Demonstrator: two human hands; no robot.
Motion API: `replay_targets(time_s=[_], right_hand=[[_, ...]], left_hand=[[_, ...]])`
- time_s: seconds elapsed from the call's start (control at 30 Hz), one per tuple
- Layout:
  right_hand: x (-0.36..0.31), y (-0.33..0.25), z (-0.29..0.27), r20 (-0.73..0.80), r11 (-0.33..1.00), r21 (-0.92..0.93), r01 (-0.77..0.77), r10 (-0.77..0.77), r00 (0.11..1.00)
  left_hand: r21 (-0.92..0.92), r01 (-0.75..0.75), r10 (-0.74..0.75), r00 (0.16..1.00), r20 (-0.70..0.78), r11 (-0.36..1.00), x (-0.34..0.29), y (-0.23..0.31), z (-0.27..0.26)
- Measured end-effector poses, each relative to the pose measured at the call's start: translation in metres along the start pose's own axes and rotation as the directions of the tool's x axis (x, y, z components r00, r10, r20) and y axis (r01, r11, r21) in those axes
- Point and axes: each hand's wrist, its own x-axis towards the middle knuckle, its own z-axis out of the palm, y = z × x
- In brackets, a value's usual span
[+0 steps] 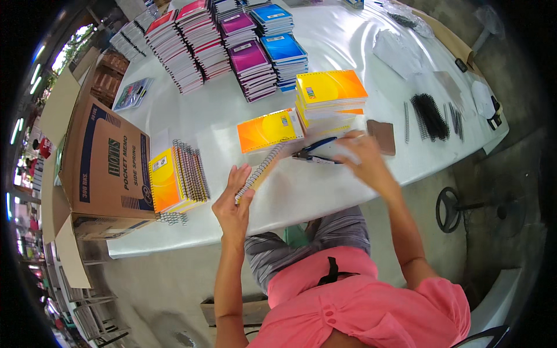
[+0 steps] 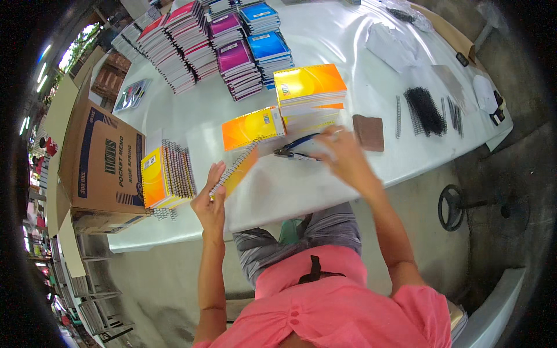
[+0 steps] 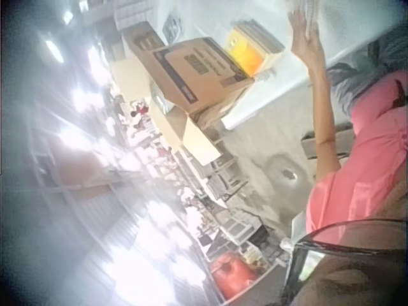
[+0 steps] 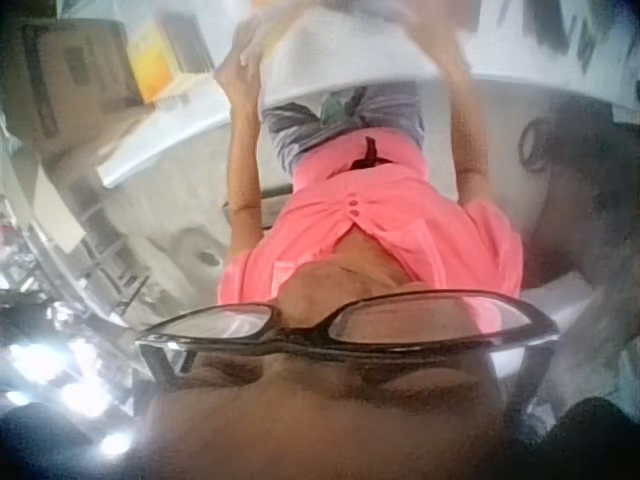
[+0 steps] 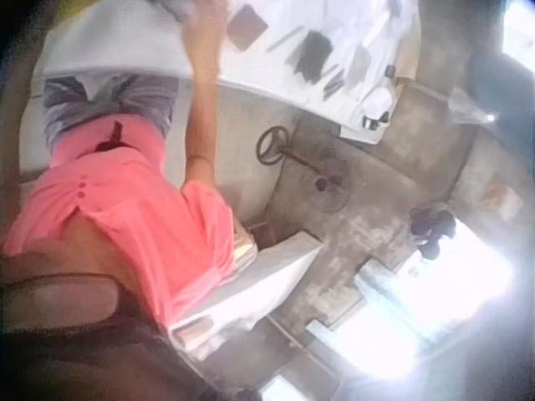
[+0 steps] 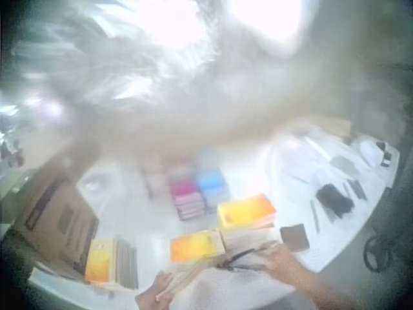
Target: The person prepares spiral notebooks by using pliers to trim the wire and then smoothing the edges with a small block.
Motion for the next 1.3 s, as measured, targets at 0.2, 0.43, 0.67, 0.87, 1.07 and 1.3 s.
replay_targets(time_s=[0.2, 0.43, 0.67, 0.87, 1.07, 1.3], right_hand=[[0.005, -0.029, 0.062, -0.046, 0.936, -0.321, 0.143, -0.166, 0.985], [-0.019, -0.104, 0.035, 0.006, 0.983, 0.127, 0.131, -0.133, 0.991], [-0.013, -0.116, 0.036, 0.016, 0.966, 0.08, 0.245, -0.247, 0.969], [-0.007, -0.115, 0.03, 0.002, 0.956, 0.07, 0.285, -0.286, 0.958], [0.027, -0.102, 0.012, 0.844, 0.376, 0.522, -0.766, -0.101, 0.526], [0.04, -0.059, 0.02, 0.417, 0.907, 0.41, -0.098, -0.09, 0.905]], left_hand=[[0.508, -0.119, 0.071, 0.991, 0.112, 0.853, -0.028, 0.007, 0.024], [0.562, -0.12, 0.081, 0.992, 0.093, 0.818, -0.029, 0.004, 0.03], [0.615, -0.086, 0.032, 0.995, 0.098, 0.784, -0.028, 0.008, 0.029], [0.667, -0.087, 0.036, 0.995, 0.09, 0.74, -0.025, 0.014, 0.031], [0.679, -0.083, 0.119, 0.993, -0.007, 0.729, -0.023, 0.014, 0.03], [0.775, -0.105, 0.304, 0.945, -0.116, 0.623, 0.006, 0.049, -0.036]])
